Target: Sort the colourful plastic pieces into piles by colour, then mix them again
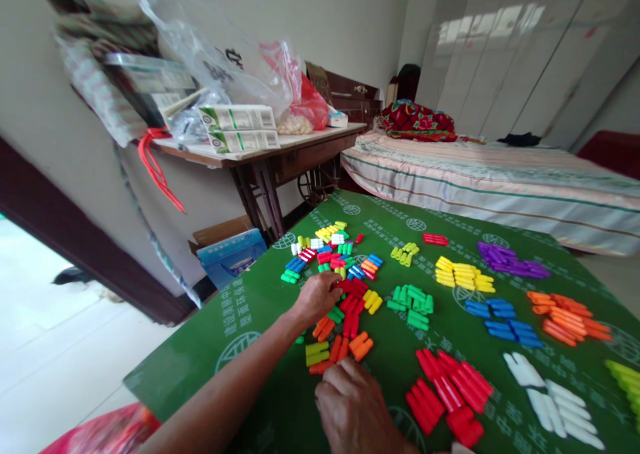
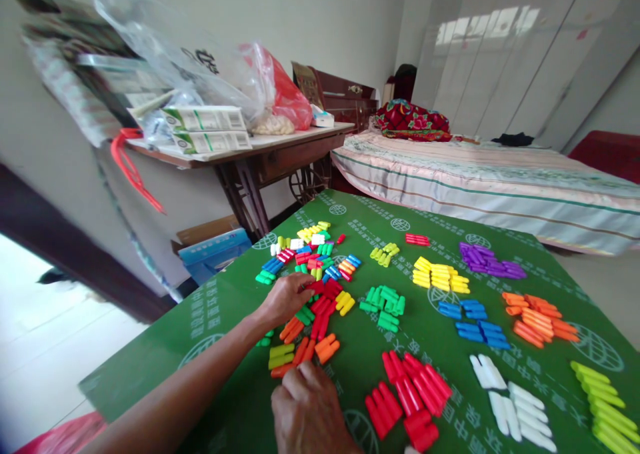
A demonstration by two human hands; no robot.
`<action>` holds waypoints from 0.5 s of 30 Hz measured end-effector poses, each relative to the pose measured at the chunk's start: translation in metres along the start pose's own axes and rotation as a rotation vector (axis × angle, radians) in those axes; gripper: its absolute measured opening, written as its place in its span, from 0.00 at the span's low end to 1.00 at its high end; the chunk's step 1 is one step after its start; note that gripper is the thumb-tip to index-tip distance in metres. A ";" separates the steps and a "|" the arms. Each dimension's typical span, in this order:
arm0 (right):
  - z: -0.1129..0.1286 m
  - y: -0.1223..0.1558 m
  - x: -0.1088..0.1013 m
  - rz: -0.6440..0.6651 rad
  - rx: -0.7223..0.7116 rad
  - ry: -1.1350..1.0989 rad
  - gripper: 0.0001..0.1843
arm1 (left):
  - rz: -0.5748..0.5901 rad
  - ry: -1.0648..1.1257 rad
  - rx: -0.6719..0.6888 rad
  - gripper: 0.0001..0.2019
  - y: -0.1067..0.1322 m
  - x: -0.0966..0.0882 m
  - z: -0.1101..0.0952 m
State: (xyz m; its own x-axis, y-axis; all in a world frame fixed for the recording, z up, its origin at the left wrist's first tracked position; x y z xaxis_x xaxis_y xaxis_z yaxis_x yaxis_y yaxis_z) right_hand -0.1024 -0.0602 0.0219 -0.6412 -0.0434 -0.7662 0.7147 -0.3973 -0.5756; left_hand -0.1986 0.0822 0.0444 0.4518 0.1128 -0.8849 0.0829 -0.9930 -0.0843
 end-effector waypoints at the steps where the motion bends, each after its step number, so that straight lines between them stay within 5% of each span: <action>1: 0.000 0.000 -0.001 -0.010 -0.003 0.004 0.08 | -0.002 0.001 -0.002 0.09 -0.001 0.000 0.000; 10: -0.001 0.000 0.002 -0.001 -0.001 0.036 0.10 | -0.111 0.006 -0.061 0.14 -0.006 -0.002 0.014; 15: -0.002 -0.001 0.001 -0.017 0.008 0.035 0.12 | -0.227 0.107 -0.087 0.14 -0.009 -0.018 0.025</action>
State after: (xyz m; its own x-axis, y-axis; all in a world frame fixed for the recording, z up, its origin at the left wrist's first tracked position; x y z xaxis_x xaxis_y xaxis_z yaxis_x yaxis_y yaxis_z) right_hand -0.1032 -0.0585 0.0209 -0.6428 -0.0049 -0.7660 0.7016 -0.4053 -0.5861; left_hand -0.2293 0.0881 0.0499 0.5037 0.3405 -0.7940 0.2669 -0.9354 -0.2318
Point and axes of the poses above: each hand's wrist, its own y-axis away from the middle knuckle, its own x-axis out of the palm, z = x × y, the point moved 9 cm from there along -y, towards the middle knuckle, and after that the axes turned 7 degrees about -x, right-handed, at the moved point
